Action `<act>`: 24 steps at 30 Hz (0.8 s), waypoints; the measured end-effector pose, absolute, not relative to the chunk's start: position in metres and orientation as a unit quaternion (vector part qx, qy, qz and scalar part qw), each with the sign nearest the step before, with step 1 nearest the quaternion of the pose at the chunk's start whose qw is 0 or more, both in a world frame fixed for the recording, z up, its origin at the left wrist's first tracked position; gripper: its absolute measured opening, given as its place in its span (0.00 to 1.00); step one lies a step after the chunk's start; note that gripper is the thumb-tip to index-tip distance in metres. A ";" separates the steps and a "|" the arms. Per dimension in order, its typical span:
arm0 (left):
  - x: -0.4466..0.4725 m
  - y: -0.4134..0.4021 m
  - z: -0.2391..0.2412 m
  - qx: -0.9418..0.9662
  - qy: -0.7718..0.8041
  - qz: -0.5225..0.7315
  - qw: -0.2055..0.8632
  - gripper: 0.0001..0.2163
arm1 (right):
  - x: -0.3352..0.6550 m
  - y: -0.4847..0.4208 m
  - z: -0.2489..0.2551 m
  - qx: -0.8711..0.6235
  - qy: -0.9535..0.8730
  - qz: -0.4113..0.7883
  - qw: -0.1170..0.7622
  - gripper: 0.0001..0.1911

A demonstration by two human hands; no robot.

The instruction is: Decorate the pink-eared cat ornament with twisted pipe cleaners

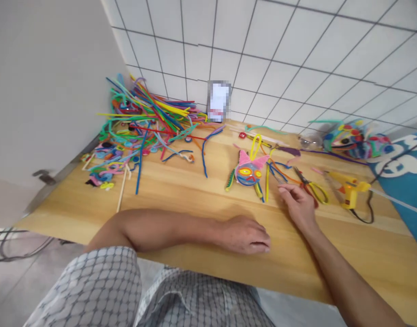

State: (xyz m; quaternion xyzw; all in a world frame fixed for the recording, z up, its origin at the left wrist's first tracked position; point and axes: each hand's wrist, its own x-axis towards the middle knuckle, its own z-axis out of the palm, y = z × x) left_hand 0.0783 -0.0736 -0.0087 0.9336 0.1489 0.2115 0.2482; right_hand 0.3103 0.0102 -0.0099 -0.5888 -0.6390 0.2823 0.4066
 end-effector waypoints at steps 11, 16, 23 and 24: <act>0.077 -0.073 -0.010 0.935 0.143 0.193 0.261 0.11 | 0.318 0.014 -0.002 -0.606 -0.610 0.303 0.412 0.14; 0.077 -0.073 -0.010 0.932 0.150 0.188 0.272 0.11 | 0.318 0.015 -0.003 -0.605 -0.608 0.308 0.411 0.13; 0.079 -0.073 -0.014 0.910 0.161 0.208 0.321 0.07 | 0.320 0.015 -0.002 -0.602 -0.618 0.301 0.406 0.13; 0.079 -0.073 -0.014 0.906 0.161 0.217 0.328 0.06 | 0.321 0.015 -0.003 -0.605 -0.619 0.299 0.403 0.14</act>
